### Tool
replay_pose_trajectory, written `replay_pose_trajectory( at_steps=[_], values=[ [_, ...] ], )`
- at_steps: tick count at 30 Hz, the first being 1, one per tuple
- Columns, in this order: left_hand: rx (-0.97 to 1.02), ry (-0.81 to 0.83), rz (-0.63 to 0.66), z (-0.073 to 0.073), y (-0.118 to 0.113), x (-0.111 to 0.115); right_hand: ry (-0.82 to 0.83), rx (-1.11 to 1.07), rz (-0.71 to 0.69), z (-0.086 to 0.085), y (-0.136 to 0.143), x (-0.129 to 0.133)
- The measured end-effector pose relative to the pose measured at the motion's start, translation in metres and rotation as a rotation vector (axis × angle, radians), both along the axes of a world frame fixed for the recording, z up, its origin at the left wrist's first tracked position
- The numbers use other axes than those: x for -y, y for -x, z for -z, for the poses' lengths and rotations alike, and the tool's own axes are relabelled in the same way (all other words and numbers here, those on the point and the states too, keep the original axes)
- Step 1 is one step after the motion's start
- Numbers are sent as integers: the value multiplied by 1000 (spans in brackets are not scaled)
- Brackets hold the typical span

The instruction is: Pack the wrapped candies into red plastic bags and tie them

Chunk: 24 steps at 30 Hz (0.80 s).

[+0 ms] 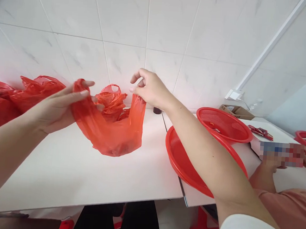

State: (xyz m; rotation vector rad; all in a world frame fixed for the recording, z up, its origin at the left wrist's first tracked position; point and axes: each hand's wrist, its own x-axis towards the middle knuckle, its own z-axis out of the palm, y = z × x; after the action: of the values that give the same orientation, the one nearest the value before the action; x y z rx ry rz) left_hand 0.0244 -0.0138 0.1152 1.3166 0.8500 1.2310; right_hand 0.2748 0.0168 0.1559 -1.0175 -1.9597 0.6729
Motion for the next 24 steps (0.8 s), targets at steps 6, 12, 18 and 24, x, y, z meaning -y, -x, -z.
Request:
replay_pose_trajectory(
  at_steps=[6, 12, 18, 24],
  values=[
    [-546, 127, 251, 6, -30, -5, 117, -122, -351, 6, 49, 15],
    [-499, 160, 213, 15, -28, -9, 60, -162, -310, 47, 51, 14],
    [-417, 246, 203, 25, -4, -8, 241, -263, -407, 87, 32, 12],
    [-378, 48, 218, 31, 9, -2, 120, -402, -435, 72, 24, 49]
  ],
)
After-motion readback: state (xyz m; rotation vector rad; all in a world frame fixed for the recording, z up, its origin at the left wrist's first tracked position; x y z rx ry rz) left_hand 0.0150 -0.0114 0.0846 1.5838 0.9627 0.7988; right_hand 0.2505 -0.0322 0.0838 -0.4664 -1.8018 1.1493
